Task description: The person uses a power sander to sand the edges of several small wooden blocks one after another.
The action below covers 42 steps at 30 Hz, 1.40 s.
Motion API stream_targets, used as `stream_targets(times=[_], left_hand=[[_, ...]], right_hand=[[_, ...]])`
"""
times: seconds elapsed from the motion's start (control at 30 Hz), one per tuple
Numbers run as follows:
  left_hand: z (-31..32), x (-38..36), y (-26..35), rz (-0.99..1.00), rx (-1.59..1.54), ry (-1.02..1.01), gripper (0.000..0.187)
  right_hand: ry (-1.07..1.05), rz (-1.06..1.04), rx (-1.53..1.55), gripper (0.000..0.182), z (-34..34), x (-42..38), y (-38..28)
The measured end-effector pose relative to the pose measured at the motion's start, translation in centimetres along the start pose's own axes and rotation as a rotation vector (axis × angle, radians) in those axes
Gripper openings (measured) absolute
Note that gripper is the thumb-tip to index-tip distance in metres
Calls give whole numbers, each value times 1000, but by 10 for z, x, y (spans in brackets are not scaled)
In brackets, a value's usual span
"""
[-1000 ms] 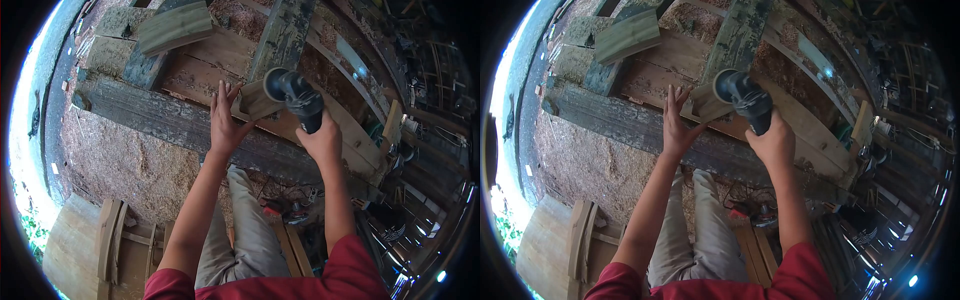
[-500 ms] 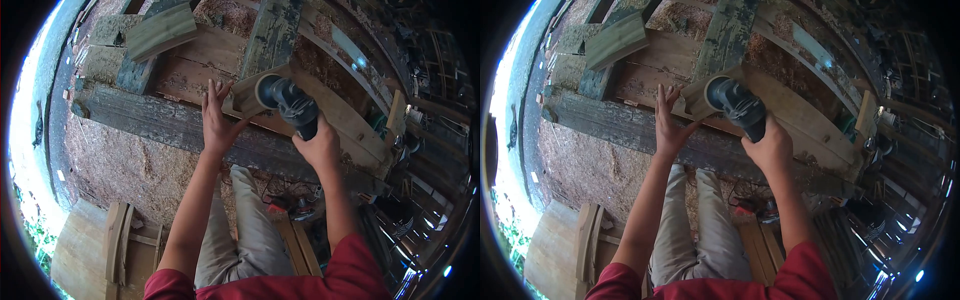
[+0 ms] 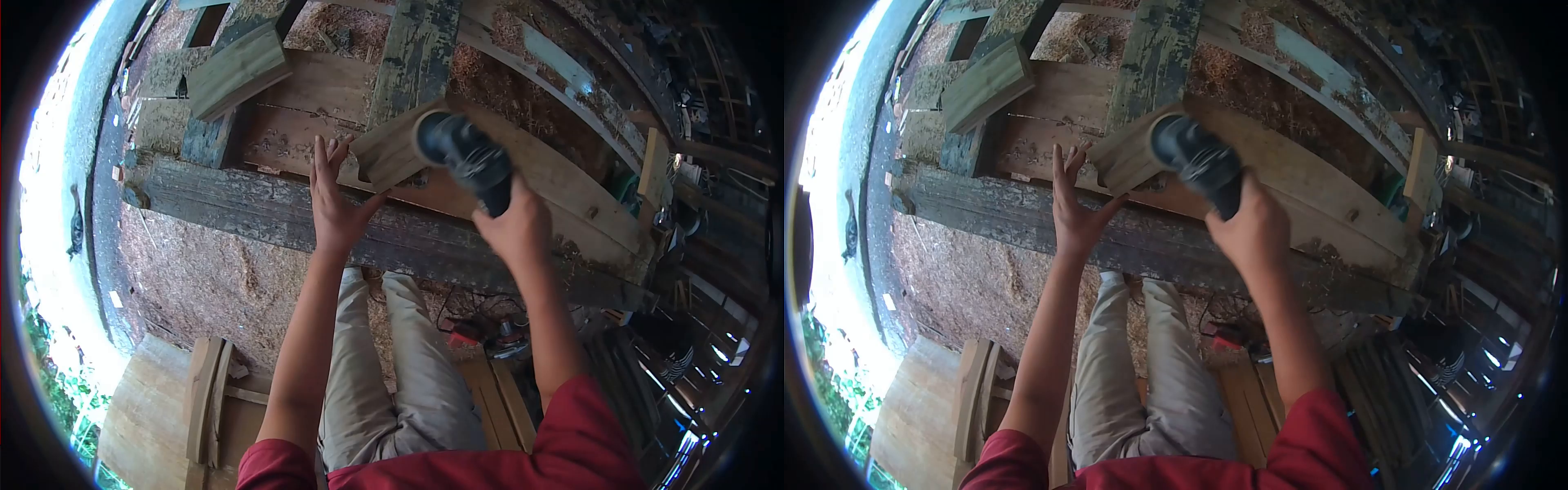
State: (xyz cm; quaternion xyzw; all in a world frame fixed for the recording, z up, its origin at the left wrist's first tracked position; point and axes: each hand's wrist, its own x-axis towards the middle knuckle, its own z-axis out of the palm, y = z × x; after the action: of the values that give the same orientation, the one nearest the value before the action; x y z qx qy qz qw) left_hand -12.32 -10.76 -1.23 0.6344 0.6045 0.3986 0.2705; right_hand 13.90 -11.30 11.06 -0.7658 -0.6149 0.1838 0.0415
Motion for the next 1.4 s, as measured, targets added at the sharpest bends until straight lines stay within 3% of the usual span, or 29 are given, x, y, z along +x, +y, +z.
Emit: stream_targets(times=[0.1, 0.2, 0.3, 0.33, 0.4, 0.63, 0.87, 0.93, 1.03, 1.07, 1.17, 1.2, 1.3, 1.4], left_hand=[[2, 1, 1, 35, -23, 16, 132], [-4, -1, 15, 95, 126, -65, 112], [-2, -6, 42, 207, 263, -117, 87], [2, -7, 53, 183, 243, -118, 83], [16, -7, 77, 146, 208, -120, 75], [117, -5, 116, 316, 108, -192, 79], [202, -33, 78, 296, 375, -308, 80], [201, -40, 90, 284, 454, -312, 78], [190, -48, 99, 281, 430, -341, 76], [185, -47, 100, 284, 399, -345, 75], [160, -49, 109, 216, 276, -352, 66], [146, -49, 109, 198, 249, -361, 59], [99, -46, 104, 123, 195, -345, 43], [35, -44, 109, 9, 209, -241, 30]], right_hand=[[64, 119, 23, 53, -22, 17, 29], [194, 132, 118, 46, -33, 7, 76], [225, 276, 413, 42, -30, -24, 128], [197, 375, 556, 35, -29, -37, 138], [181, 514, 699, 38, -20, -65, 166], [176, 831, 1160, 55, 1, -147, 206], [114, 710, 1360, 60, 11, -180, 226], [120, 677, 1358, 62, 8, -180, 225], [-37, 676, 1628, 63, 3, -173, 219], [28, 687, 1676, 64, 1, -168, 208], [-107, 666, 1654, 52, -5, -155, 198], [-85, 643, 1482, 46, -3, -151, 192], [25, 521, 1266, 59, 8, -151, 171], [-131, 525, 1327, 56, 4, -138, 151]])
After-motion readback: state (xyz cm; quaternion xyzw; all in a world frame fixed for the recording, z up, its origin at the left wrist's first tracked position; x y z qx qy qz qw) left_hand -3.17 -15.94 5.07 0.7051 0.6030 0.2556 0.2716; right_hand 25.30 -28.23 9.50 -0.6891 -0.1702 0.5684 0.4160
